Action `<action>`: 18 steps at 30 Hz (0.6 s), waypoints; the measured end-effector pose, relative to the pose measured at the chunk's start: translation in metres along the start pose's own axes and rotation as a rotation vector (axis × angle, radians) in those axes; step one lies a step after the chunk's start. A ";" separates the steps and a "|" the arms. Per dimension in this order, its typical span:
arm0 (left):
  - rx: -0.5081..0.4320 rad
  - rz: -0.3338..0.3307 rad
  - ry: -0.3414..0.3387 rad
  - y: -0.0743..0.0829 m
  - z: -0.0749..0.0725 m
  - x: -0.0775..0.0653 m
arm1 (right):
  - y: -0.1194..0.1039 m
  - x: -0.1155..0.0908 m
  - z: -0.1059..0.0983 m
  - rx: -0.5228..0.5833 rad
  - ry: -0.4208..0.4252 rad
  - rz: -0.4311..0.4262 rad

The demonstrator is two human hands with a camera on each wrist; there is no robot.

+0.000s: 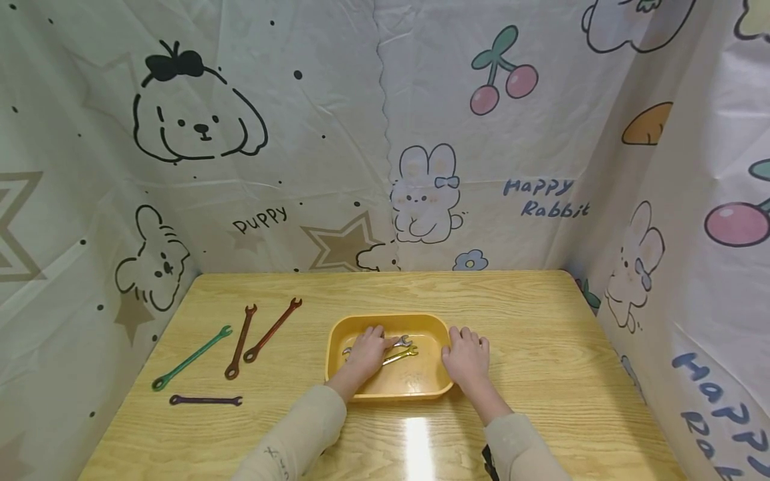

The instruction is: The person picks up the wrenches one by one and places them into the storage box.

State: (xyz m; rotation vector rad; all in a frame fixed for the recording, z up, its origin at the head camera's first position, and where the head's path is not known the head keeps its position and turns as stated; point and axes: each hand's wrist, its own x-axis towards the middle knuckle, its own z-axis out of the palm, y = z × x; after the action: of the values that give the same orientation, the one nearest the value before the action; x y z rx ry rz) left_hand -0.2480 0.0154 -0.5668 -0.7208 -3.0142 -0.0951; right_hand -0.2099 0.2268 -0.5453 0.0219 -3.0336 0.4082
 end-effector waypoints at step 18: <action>-0.104 0.022 -0.013 -0.001 -0.001 -0.004 | 0.001 0.000 -0.001 0.001 -0.010 0.000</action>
State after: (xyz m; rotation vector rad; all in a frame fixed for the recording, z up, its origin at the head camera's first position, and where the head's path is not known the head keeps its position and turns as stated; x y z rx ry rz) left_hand -0.2450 0.0128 -0.5656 -0.7653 -3.0317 -0.2494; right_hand -0.2098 0.2275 -0.5449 0.0247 -3.0431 0.4110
